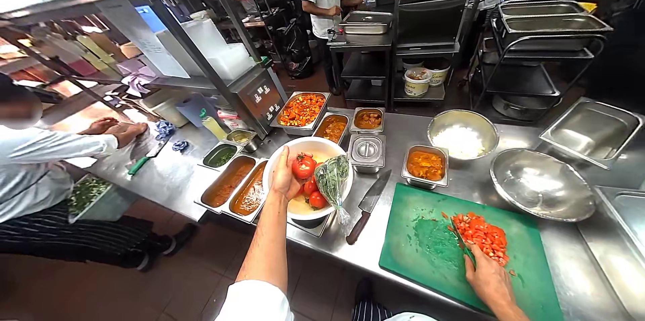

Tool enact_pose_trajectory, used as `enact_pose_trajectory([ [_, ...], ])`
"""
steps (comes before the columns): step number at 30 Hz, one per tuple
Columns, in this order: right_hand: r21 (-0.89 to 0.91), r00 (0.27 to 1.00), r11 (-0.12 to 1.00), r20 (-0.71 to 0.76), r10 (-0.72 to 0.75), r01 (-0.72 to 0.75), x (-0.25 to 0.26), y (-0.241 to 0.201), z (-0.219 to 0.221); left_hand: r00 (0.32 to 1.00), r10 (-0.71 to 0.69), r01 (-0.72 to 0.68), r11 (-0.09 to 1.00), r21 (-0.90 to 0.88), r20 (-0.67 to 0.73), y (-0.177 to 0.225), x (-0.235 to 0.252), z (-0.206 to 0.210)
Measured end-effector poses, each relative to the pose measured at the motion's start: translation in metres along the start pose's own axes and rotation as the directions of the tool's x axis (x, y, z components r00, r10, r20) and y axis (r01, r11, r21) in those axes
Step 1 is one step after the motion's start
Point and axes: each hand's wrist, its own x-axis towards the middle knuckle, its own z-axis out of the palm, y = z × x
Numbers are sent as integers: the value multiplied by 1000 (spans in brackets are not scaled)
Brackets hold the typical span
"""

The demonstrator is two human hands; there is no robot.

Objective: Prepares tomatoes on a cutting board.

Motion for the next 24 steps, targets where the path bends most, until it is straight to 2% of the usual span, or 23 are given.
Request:
enact_pose_trajectory([
  [5,22,1000,1000,-17,-15,15,0,0,0,996,38,-33,997,-67,82,1,-4,-2],
  [8,13,1000,1000,-6,-16,16,0,1,0,992,66,-64,998,-27,106,-1,-1,-3],
  [15,15,1000,1000,-24,-15,15,-1,3,2,1000,-8,10,997,75,-23,-6,8,-3],
  [18,12,1000,1000,-14,-7,7,0,5,2,988,-85,115,962,247,-128,-6,14,-2],
  [20,13,1000,1000,27,-4,4,4,-1,-1,964,-163,230,910,346,-212,-1,11,-7],
  [21,20,998,1000,67,12,-13,3,-6,-7,960,-167,245,890,385,-225,0,7,-9],
  [22,29,995,999,97,33,-36,1,-9,-16,964,-166,239,882,406,-206,2,-1,-5],
  [24,52,993,997,103,59,-65,-3,-12,-27,988,-134,152,872,464,-72,7,-21,10],
])
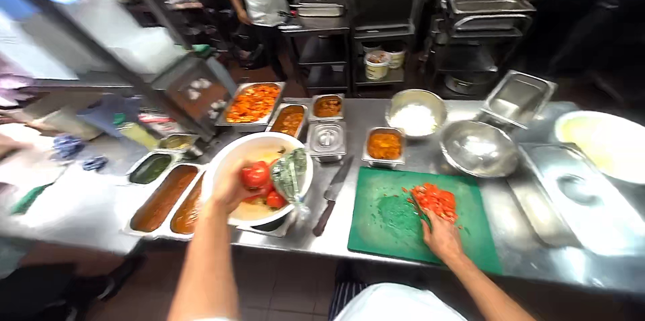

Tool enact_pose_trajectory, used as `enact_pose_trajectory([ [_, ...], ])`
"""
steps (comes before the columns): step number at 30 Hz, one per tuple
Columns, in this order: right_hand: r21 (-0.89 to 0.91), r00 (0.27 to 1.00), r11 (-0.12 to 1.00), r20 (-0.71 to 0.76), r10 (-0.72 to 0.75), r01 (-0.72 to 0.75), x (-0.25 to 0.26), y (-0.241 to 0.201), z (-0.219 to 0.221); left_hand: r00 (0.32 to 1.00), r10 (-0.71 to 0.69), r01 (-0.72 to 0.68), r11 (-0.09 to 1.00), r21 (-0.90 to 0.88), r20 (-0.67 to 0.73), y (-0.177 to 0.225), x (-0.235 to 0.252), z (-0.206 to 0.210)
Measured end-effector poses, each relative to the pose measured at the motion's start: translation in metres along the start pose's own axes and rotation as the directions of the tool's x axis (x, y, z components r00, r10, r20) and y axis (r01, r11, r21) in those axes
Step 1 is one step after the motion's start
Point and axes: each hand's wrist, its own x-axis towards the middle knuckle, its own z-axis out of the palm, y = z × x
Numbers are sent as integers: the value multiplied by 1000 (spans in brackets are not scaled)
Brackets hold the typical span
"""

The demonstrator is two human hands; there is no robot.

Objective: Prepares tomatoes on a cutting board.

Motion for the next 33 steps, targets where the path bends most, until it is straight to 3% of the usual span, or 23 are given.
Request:
enact_pose_trajectory([
  [2,22,999,1000,-36,2,-1,-8,2,0,979,154,-171,977,126,131,10,-28,29],
  [4,27,998,1000,-60,-5,7,-17,7,5,943,200,-275,919,283,266,11,-58,80],
  [7,44,999,999,-51,-18,20,-32,9,16,857,120,-407,754,515,502,-25,-73,174],
  [10,63,996,997,-82,-43,49,-47,11,29,760,-21,-500,619,606,649,-92,-53,259],
  [13,85,988,994,-139,-59,72,-60,5,36,797,-45,-515,472,716,603,-146,-40,304],
  [16,127,980,985,-174,-95,118,-66,-5,41,827,62,-519,467,716,559,-161,-43,312],
  [19,139,975,978,-180,-130,156,-61,-16,48,777,170,-607,460,648,606,-166,-43,305],
  [23,147,986,979,-105,-128,143,-49,-29,47,751,163,-629,473,617,640,-169,-36,297],
  [26,133,986,981,-109,-129,143,-45,-34,45,790,161,-580,511,634,592,-170,-35,295],
  [30,32,919,962,-306,-250,272,-44,-33,53,850,158,-498,555,667,503,-168,-39,300],
  [33,-7,886,948,-355,-300,318,-44,-32,56,875,155,-461,559,689,459,-168,-41,304],
])
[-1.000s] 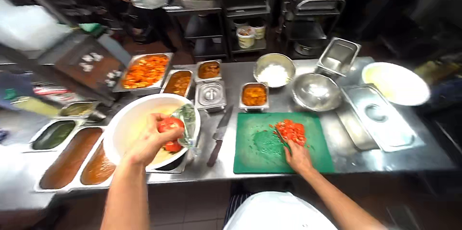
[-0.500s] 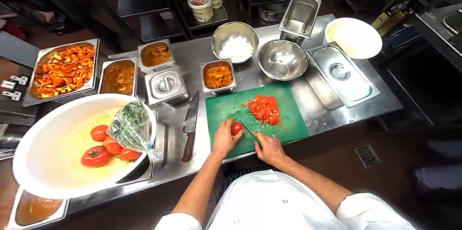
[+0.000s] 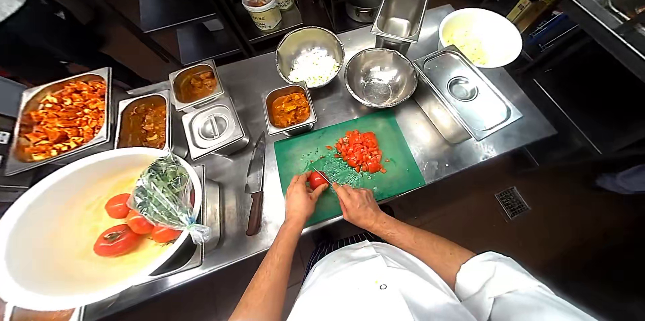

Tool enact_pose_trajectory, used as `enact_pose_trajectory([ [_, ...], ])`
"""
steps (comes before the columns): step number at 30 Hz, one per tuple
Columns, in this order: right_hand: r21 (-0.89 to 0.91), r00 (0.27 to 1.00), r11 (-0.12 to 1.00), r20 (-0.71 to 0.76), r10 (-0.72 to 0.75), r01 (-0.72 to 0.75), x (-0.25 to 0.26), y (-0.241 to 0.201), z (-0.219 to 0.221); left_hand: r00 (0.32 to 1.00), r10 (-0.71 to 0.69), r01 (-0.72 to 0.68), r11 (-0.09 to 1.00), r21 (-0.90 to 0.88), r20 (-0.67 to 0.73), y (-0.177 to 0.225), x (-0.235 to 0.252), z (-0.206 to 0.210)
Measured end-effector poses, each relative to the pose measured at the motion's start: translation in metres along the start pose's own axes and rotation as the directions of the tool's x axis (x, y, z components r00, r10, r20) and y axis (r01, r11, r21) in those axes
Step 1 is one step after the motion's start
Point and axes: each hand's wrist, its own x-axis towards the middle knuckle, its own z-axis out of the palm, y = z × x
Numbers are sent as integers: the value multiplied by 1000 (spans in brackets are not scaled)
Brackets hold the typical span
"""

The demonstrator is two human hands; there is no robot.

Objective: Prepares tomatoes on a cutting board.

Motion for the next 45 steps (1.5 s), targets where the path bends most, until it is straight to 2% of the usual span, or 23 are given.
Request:
enact_pose_trajectory([
  [7,-22,997,997,6,-79,79,7,1,5,1000,-16,16,1000,16,-9,3,0,-1],
  [12,-46,990,996,124,-72,79,30,-1,3,1000,5,-5,1000,2,-6,1,1,0],
  [18,-38,976,998,215,-38,47,21,4,-2,999,-37,37,998,-50,-4,1,1,-4],
  [22,-17,931,1000,365,26,-21,33,-3,-9,999,-42,41,997,-68,-6,-2,1,-2],
  [25,-21,859,997,506,77,-77,8,0,-18,997,-71,72,992,-106,6,-1,0,-6],
  [28,-37,819,997,568,81,-73,-22,8,-30,991,-108,119,981,-155,75,-11,-1,-13],
  [31,-35,810,995,579,95,-91,-36,13,-36,990,-101,112,988,-108,103,-27,-6,-20],
  [33,-34,814,992,569,116,-118,-42,16,-38,998,-42,41,998,41,37,-26,-5,-22],
  [36,13,869,987,478,133,-158,-56,24,-35,991,125,-109,952,287,-38,5,7,-18],
  [39,23,886,983,438,155,-183,-69,26,-36,978,176,-206,884,419,110,41,35,1],
  [42,-13,893,977,403,200,-213,-80,28,-48,966,139,-213,903,372,217,65,52,22],
  [45,2,932,986,328,155,-165,-84,29,-39,970,96,-159,945,286,223,58,45,14],
])
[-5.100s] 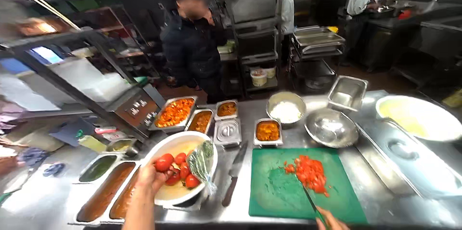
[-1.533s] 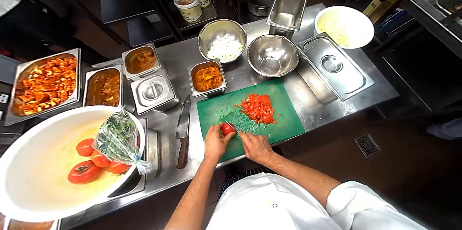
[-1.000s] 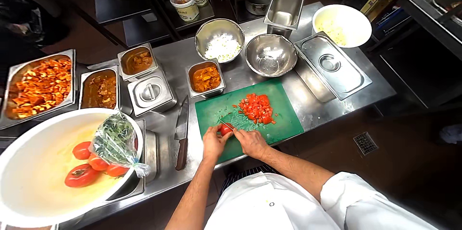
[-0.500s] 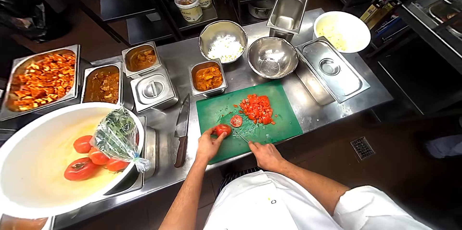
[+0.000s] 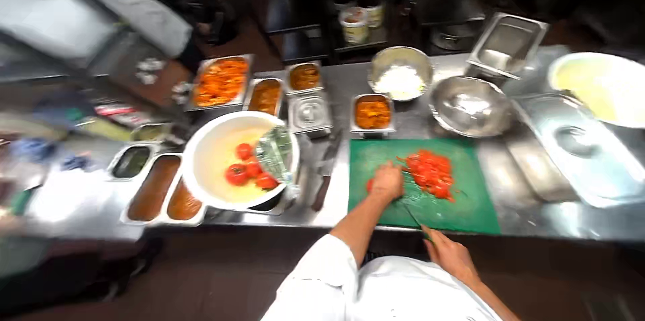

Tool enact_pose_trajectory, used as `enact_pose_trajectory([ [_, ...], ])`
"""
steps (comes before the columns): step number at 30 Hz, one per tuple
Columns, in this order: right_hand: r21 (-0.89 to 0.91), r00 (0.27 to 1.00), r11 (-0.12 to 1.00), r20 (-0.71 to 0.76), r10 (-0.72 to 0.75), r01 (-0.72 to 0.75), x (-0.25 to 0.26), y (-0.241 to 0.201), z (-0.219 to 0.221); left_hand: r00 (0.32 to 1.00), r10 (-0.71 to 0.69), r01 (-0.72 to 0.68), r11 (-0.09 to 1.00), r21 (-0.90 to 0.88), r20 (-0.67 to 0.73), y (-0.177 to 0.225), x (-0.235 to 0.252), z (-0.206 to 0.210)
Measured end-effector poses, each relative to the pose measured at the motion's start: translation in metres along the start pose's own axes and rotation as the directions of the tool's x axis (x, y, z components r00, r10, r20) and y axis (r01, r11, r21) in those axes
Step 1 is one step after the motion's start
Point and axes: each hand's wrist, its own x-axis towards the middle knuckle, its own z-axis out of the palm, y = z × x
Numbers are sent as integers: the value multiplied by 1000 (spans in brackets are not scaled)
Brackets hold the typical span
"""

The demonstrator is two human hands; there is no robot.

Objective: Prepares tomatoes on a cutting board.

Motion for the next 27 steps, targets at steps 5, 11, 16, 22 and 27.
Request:
enact_pose_trajectory([
  [5,15,989,997,-133,-67,70,1,10,10,945,-36,-1,994,-113,-326,-23,-68,-71],
  [11,20,991,998,-122,-52,55,12,10,13,579,-481,446,863,-238,-658,-163,-161,-194],
  [16,57,997,996,40,66,-69,21,2,-2,655,-360,289,932,-220,-665,-138,-175,-181],
  [22,113,991,986,70,113,-121,24,7,1,989,-125,115,986,-119,-80,-61,-70,-24],
  [27,107,983,978,68,172,-178,14,12,-8,992,-123,115,964,-240,-20,-63,-34,-10],
])
